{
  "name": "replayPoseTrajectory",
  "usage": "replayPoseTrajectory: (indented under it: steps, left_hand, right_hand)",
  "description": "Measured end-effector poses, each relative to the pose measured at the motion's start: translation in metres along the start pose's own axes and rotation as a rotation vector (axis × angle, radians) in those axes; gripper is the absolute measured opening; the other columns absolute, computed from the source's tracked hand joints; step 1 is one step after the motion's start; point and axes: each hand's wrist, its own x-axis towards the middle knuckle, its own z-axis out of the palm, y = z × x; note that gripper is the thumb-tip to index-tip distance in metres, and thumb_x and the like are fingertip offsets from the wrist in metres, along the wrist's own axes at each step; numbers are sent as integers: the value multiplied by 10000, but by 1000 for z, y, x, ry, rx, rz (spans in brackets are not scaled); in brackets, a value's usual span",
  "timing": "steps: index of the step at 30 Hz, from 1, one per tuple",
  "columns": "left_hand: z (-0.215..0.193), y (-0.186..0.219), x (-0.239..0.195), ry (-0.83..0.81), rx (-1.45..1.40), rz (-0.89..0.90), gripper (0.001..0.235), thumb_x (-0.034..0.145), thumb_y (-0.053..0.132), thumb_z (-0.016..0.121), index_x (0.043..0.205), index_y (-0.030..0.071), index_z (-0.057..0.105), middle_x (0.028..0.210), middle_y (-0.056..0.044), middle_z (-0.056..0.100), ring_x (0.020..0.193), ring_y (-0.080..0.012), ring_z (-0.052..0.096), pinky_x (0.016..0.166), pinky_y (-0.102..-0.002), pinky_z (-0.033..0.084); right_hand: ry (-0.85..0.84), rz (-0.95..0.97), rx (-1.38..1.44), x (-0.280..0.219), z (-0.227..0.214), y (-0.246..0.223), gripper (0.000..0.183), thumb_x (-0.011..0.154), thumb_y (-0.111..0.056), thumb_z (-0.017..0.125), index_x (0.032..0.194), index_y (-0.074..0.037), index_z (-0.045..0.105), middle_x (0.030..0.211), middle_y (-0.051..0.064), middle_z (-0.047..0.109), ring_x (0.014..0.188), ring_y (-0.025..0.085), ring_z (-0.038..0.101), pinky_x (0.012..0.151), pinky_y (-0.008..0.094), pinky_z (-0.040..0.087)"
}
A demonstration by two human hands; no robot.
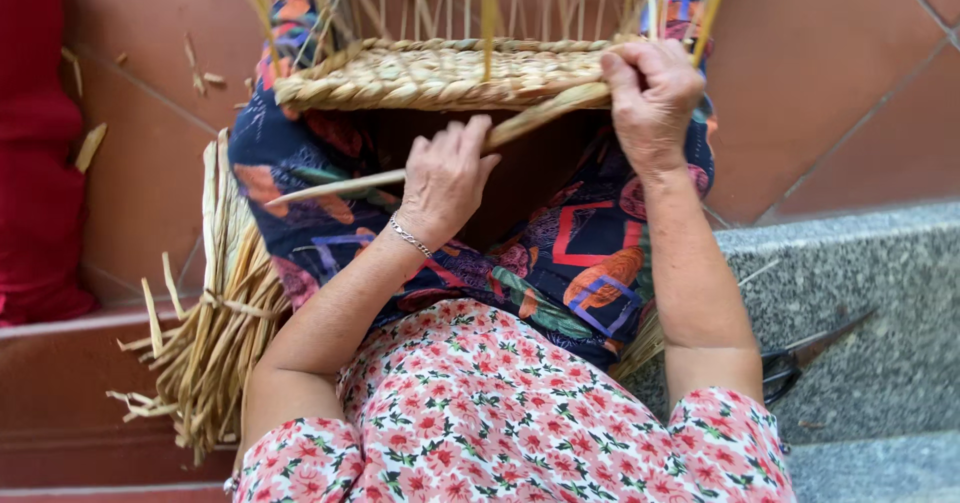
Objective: The person weaves a basket by hand, interlacing dried plant strips through a yellow metal frame. They occasionally use scissors to trim excess material and continue weaving the sides of the basket.
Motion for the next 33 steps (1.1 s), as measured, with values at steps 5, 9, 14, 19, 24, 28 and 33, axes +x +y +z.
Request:
replayPoseTrajectory:
  steps: [5, 9, 14, 19, 24, 28, 33]
  left_hand:
    - [2, 17, -83, -313, -131, 12, 183, 977, 120, 616, 1154, 78, 597, 837, -67, 658, 758, -262, 697, 641, -417, 533]
    - [-46, -4, -132, -459, -527, -76, 196, 956, 277, 664, 955, 87, 711, 789, -124, 703, 761, -311, 700, 660, -455, 536]
    - [-76, -134, -202, 124, -486, -546, 295, 1032, 299, 691, 889, 42, 714, 794, -141, 677, 640, -241, 647, 618, -369, 534]
    - [-32, -306, -262, 115, 214, -1141, 247, 908, 269, 741, 954, 27, 759, 1045, -221, 699, 1040, -400, 631, 883, -471, 517]
    - [22, -364, -250, -115, 171, -1512, 226, 848, 238, 736, 1015, 86, 754, 1263, -153, 630, 1276, -364, 468, 1052, -585, 349]
    - [38, -382, -227, 80, 185, -1489, 187, 773, 145, 758, 960, 150, 769, 1130, -124, 687, 1152, -350, 571, 974, -510, 445]
    - [47, -405, -139, 743, -789, -1181, 87, 828, 151, 702, 857, 115, 628, 739, -38, 699, 645, -168, 663, 590, -362, 529]
  right_hand:
    - [-46, -43, -81, -6, -1, 41, 26, 1015, 5, 798, 1003, -14, 787, 906, 79, 689, 850, 190, 631, 782, 354, 518]
    - [-95, -4, 46, -3, -14, 65, 86, 1024, 57, 711, 1071, 42, 781, 996, 81, 713, 886, 130, 615, 826, 299, 533]
    - [-178, 239, 402, -1, -17, 75, 86, 1117, 36, 672, 1033, 27, 680, 982, 33, 664, 859, 104, 569, 818, 254, 503]
    - [-199, 267, 358, 0, -22, 63, 79, 1115, -4, 673, 1036, 3, 671, 991, 24, 667, 887, 94, 583, 853, 233, 510]
    - [-211, 219, 301, -2, -31, 62, 43, 1064, 24, 650, 1051, 61, 667, 999, 63, 694, 831, 92, 567, 803, 234, 479]
    - [-182, 181, 258, 0, -29, 64, 61, 1030, 45, 673, 1072, 89, 686, 1012, 77, 713, 869, 102, 607, 822, 233, 502]
    - [-156, 280, 300, -5, -31, 62, 49, 1088, 14, 739, 1083, 61, 724, 984, 59, 724, 864, 93, 648, 840, 222, 539]
